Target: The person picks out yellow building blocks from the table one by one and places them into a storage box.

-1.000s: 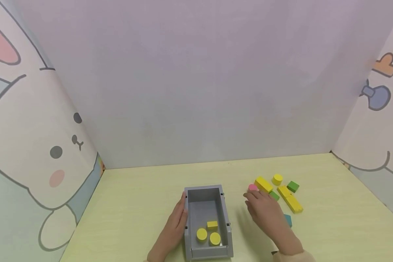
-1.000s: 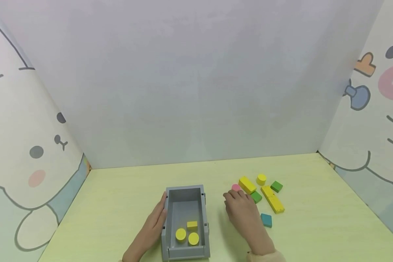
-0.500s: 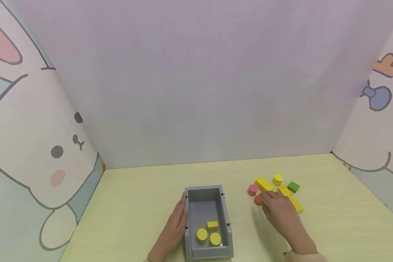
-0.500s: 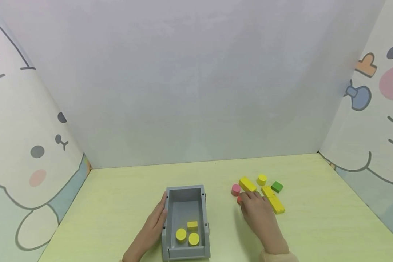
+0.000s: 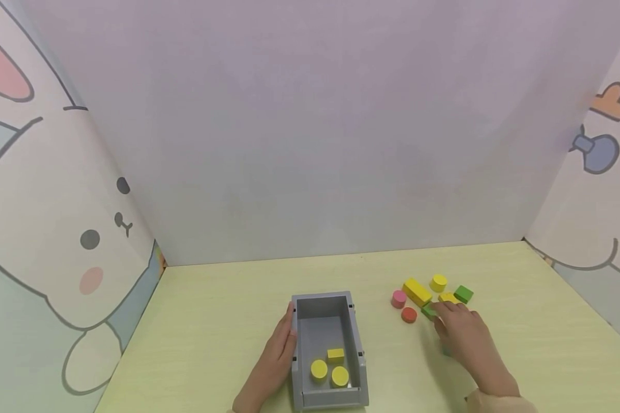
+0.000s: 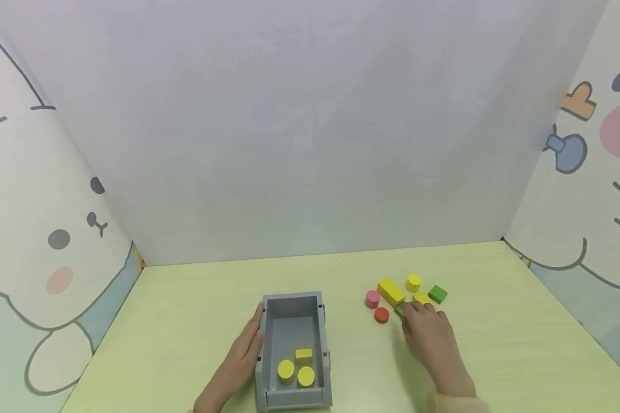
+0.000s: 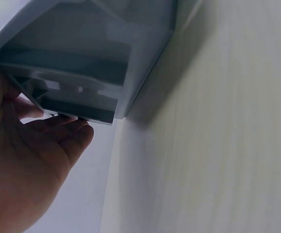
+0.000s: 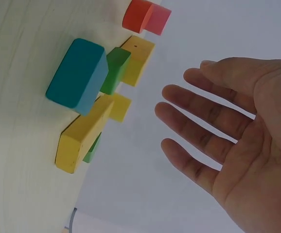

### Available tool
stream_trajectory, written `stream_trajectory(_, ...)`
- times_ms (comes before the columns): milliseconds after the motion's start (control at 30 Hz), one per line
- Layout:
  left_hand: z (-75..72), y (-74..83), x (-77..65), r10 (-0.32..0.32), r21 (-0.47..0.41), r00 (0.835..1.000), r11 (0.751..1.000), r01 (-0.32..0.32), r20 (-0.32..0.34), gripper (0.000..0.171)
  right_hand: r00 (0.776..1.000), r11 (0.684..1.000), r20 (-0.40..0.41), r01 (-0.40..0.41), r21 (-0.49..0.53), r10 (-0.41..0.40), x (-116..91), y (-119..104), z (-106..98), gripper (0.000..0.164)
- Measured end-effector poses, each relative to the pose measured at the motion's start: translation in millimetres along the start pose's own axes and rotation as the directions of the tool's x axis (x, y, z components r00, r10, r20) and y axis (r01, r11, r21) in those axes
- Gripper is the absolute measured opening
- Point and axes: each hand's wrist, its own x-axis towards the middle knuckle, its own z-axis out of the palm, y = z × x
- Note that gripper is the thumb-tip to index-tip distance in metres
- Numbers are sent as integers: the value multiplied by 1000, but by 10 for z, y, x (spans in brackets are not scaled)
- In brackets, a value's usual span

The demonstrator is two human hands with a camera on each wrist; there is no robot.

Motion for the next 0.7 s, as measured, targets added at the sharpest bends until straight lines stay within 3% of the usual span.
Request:
stream_trajectory(267, 0, 2, 3, -1, 1, 1000, 1000, 1, 2, 51, 999, 1000, -42, 6, 10, -6, -20, 185, 36, 23)
stream_trajectory(500, 0, 2, 8, -3, 3, 1000, 1000, 3, 3, 50, 998, 999, 53, -45, -5, 45, -26, 320, 82, 20)
stream_trajectory(700, 1, -5, 15, 13, -8, 1000, 1000, -13, 0, 50, 994, 998, 88, -68, -6, 68, -41, 423, 121, 21)
